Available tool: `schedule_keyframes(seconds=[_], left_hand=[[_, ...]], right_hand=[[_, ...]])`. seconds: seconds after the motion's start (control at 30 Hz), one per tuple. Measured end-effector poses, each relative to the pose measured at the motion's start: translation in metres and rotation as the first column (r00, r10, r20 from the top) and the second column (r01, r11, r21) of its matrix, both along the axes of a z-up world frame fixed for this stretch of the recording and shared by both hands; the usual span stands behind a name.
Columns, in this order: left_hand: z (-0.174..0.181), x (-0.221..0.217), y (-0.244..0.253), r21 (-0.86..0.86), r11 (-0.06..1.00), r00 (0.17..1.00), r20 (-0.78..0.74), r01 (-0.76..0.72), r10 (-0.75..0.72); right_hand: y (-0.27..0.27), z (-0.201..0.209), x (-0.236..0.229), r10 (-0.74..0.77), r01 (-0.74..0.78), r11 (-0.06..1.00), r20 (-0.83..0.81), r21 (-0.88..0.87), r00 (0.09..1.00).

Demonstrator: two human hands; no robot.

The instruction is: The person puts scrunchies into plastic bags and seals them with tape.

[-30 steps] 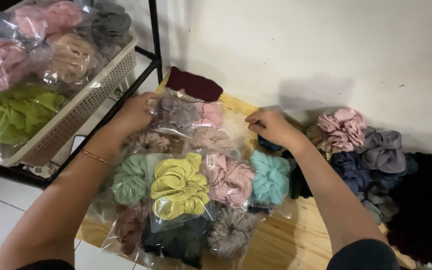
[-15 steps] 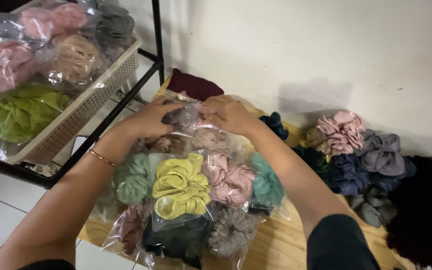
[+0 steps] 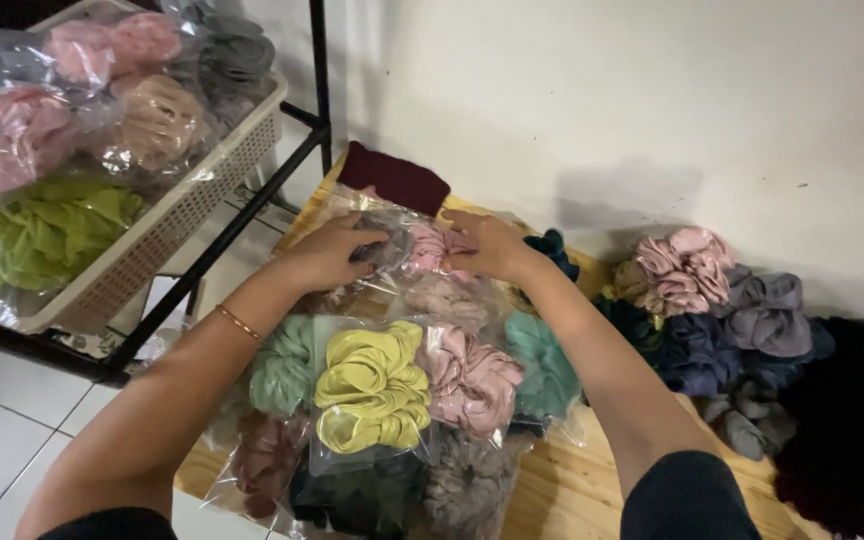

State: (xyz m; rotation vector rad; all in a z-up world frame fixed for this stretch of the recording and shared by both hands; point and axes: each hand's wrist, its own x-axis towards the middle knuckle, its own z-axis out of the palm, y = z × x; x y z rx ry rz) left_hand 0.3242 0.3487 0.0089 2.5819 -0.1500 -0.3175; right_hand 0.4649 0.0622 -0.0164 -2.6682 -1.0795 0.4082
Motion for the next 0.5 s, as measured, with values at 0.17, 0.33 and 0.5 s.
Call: schedule_keyframes(seconds=[0.17, 0.33, 0.5], left_hand=[[0.060, -0.032, -0.016, 0.011, 1.000, 0.998, 0.067, 0.000, -0.001], [0.041, -0.016, -0.003, -0.011, 0.996, 0.973, 0.216, 0.091, -0.086], [0.070, -0.036, -0.013, 0.044, 0.973, 0.873, 0.434, 0.226, -0.223]], right_hand=[[-0.017, 0.010, -0.003, 0.026, -0.043, 0.961, 0.067, 0.274, 0.997], [-0.062, 0.105, -0.076, -0.019, -0.057, 0.945, 0.226, 0.324, 0.974], [-0.144, 0.147, -0.139, -0.069, -0.022, 0.974, 0.388, 0.224, 0.919]])
